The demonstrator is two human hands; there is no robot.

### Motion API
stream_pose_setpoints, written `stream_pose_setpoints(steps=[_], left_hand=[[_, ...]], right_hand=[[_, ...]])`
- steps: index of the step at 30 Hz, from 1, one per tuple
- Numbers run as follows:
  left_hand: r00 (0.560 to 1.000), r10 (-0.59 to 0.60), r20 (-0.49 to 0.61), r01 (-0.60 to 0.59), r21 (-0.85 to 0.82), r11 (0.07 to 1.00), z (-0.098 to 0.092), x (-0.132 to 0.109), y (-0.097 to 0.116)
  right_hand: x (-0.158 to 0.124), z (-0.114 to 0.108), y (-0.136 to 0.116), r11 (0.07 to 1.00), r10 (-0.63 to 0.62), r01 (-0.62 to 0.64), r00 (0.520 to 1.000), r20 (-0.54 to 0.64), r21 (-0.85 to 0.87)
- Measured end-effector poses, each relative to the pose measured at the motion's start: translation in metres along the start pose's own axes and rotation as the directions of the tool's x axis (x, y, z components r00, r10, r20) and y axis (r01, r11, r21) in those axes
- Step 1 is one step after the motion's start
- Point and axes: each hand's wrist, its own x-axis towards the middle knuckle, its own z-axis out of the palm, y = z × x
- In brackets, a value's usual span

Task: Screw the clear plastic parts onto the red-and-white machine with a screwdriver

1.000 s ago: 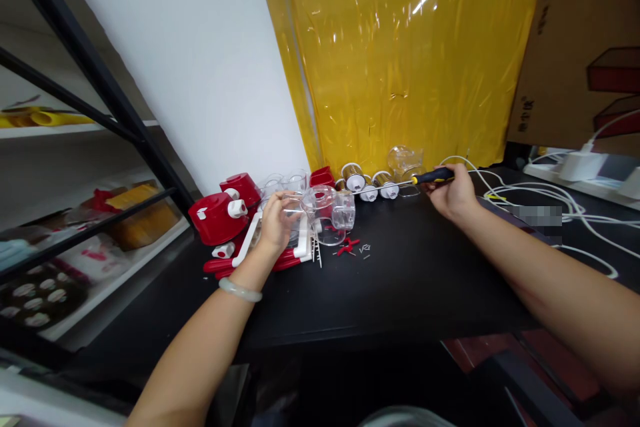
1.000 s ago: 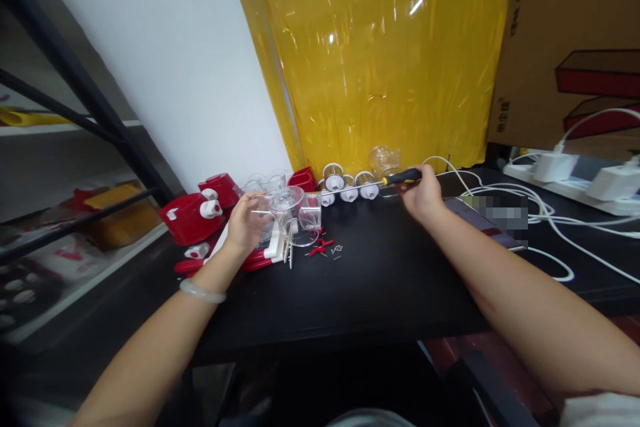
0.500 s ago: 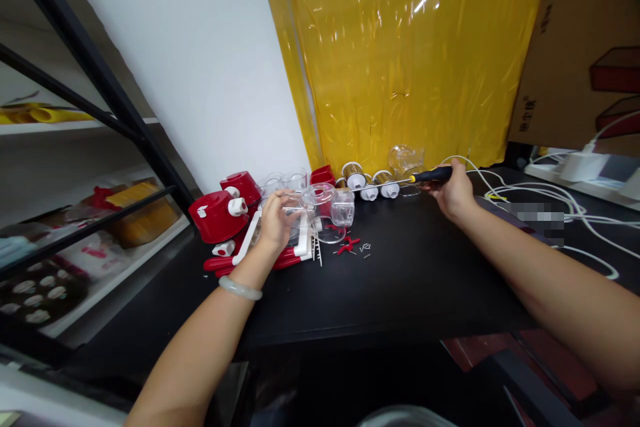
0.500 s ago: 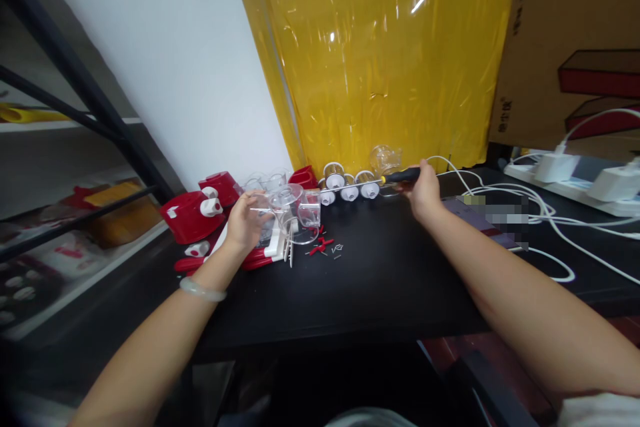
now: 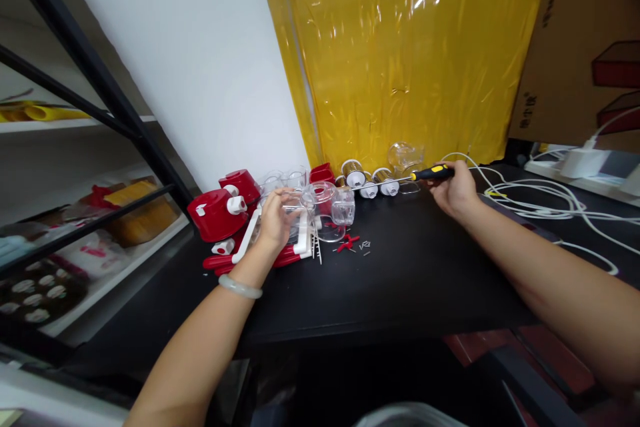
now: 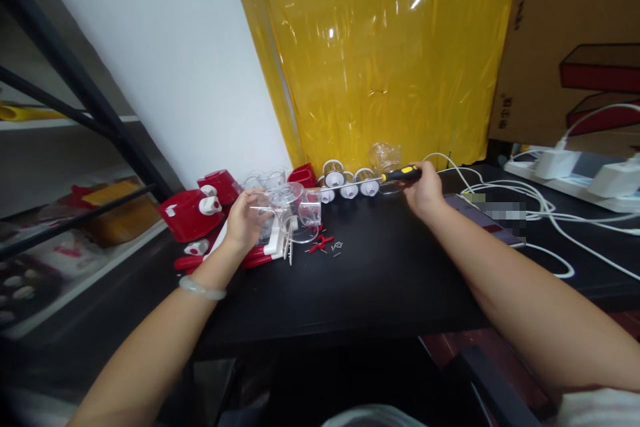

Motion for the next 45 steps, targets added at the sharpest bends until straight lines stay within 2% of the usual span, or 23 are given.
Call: stream_pose_setpoints(steps=[3,8,13,18,24,29,35,42,45], left_hand=[[1.0,0.004,0.006,-0.004,0.0,1.0,0.0,0.0,0.0],[1.0,0.008,0.0,-0.008,-0.008,1.0,0.0,0.001,-0.001],[1.0,0.002,-0.005,-0.002,-0.017,1.0,-0.001,0.001,-0.001],[1.0,-0.003,0.011,0.003,-0.024,1.0,-0.002,0.002,-0.001],[1.0,-0.005,-0.001,0.005,-0.03,1.0,-0.001,0.001,-0.001],[1.0,-0.01,-0.001,0.01,-0.025,1.0,-0.002,0.003,-0.001],[1.0,0.008,-0.013,-0.009,-0.022,1.0,-0.004,0.005,-0.002],[1.0,0.021,0.015,-0.021,-0.016,1.0,-0.005,0.005,-0.003],[0.999,0.036,0.019,-0.036,-0.028,0.999,-0.005,0.005,-0.004]], right_hand=[[-0.003,-0.001,0.002,1.0,0.01,-0.01,1.0,-0.018,0.015],[0.004,-0.005,0.007,0.993,-0.077,0.078,0.997,0.016,-0.085],[0.009,-0.01,0.012,0.976,-0.123,0.119,0.992,-0.013,-0.182],[0.009,-0.006,0.012,0.989,-0.122,0.122,0.993,0.001,-0.085],[-0.003,0.002,-0.002,1.0,0.002,-0.002,1.0,-0.015,0.017],[-0.014,0.005,-0.003,1.0,-0.003,0.002,1.0,-0.031,-0.014],[-0.003,0.0,0.006,0.987,-0.088,0.086,0.996,-0.01,-0.135],[-0.001,0.003,0.0,0.999,0.001,-0.002,1.0,-0.031,-0.033],[-0.006,0.005,-0.001,1.0,0.002,-0.002,0.999,-0.044,0.001]])
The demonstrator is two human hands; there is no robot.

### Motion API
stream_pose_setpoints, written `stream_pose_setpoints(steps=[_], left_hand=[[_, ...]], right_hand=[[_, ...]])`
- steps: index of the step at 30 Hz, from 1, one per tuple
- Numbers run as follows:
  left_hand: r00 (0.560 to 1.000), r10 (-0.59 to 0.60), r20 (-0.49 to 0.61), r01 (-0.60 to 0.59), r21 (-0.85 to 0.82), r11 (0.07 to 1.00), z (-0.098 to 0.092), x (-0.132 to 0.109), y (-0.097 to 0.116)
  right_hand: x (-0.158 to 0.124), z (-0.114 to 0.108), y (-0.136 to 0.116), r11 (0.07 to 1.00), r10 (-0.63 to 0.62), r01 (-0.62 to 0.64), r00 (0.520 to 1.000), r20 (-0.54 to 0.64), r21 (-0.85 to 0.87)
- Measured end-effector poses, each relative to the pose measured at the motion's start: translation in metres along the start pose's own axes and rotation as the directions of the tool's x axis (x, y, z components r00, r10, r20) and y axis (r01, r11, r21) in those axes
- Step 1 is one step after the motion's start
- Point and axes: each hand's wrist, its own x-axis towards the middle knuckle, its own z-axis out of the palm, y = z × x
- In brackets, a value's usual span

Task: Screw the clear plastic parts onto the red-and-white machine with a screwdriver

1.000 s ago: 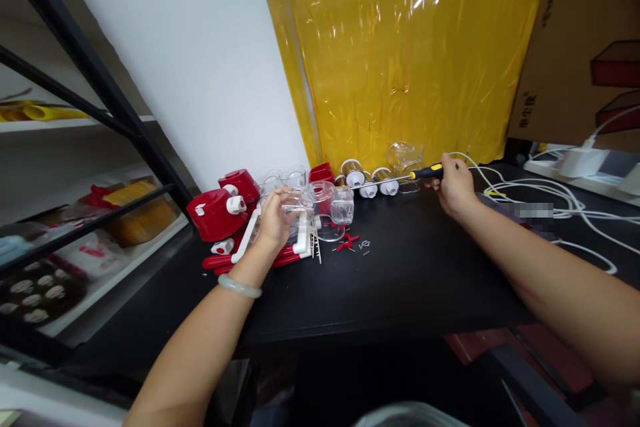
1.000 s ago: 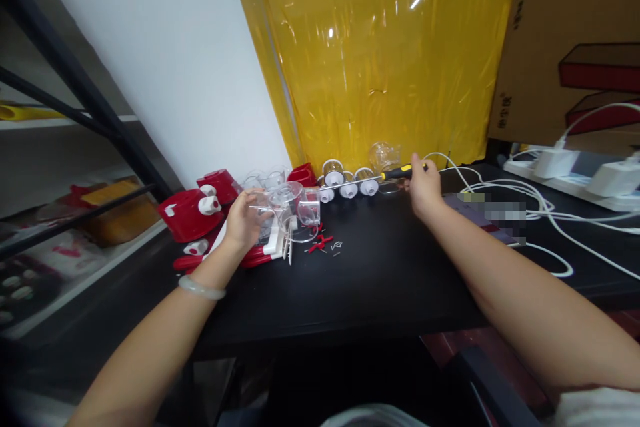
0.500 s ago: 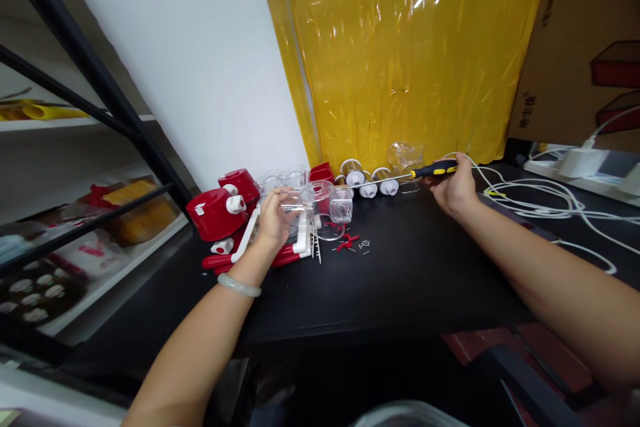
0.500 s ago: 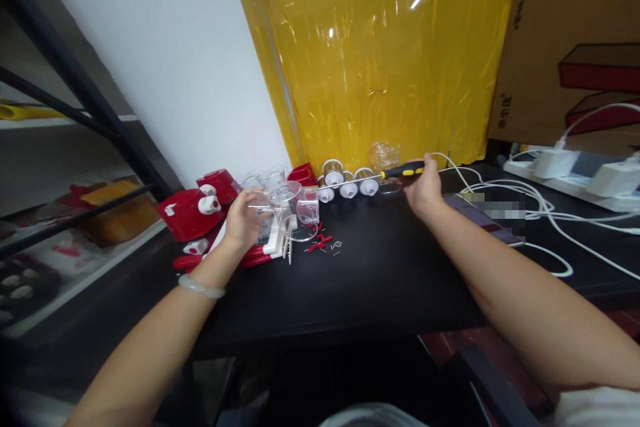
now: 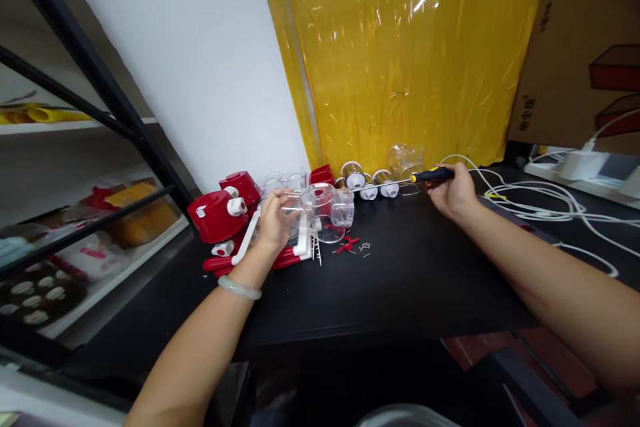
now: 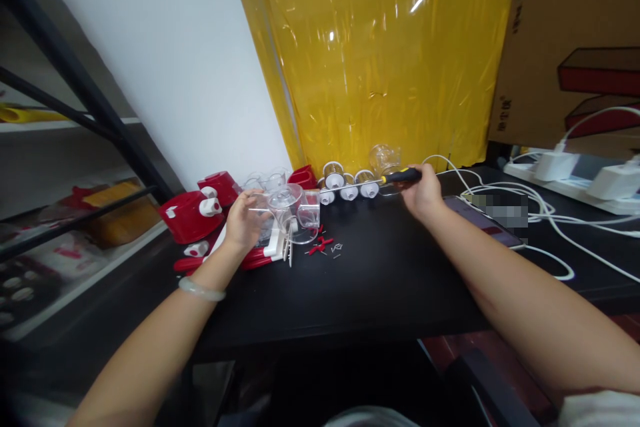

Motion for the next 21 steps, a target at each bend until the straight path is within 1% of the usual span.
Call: stream_pose_setpoints(steps=[4,7,10,12,16,21], left_hand=[[0.998,0.048,0.052,-0.048,0.007,0.999,-0.004,0.003,-0.003],[0.995,0.074,0.071,-0.075,0.013,0.997,-0.006,0.006,-0.004],[0.993,0.095,0.064,-0.096,0.009,0.995,-0.006,0.007,-0.004],[0.993,0.103,0.066,-0.103,0.002,0.995,-0.005,0.006,-0.003],[0.989,0.116,0.088,-0.116,-0.007,0.993,-0.004,0.005,-0.003],[0.982,0.153,0.115,-0.152,-0.015,0.988,-0.008,0.007,-0.006]], right_hand=[[-0.006,0.003,-0.002,1.0,-0.011,0.011,1.0,-0.011,-0.026],[-0.006,0.002,-0.002,0.996,-0.008,0.006,1.0,-0.027,-0.094],[-0.001,-0.003,0.001,0.988,-0.008,0.007,1.0,-0.005,-0.152],[0.005,-0.007,0.004,0.987,-0.012,0.016,1.0,0.023,-0.159],[0.015,-0.01,0.005,0.991,0.003,0.004,0.998,0.055,-0.131],[0.015,-0.01,0.004,0.999,0.041,-0.042,0.996,0.079,0.001]])
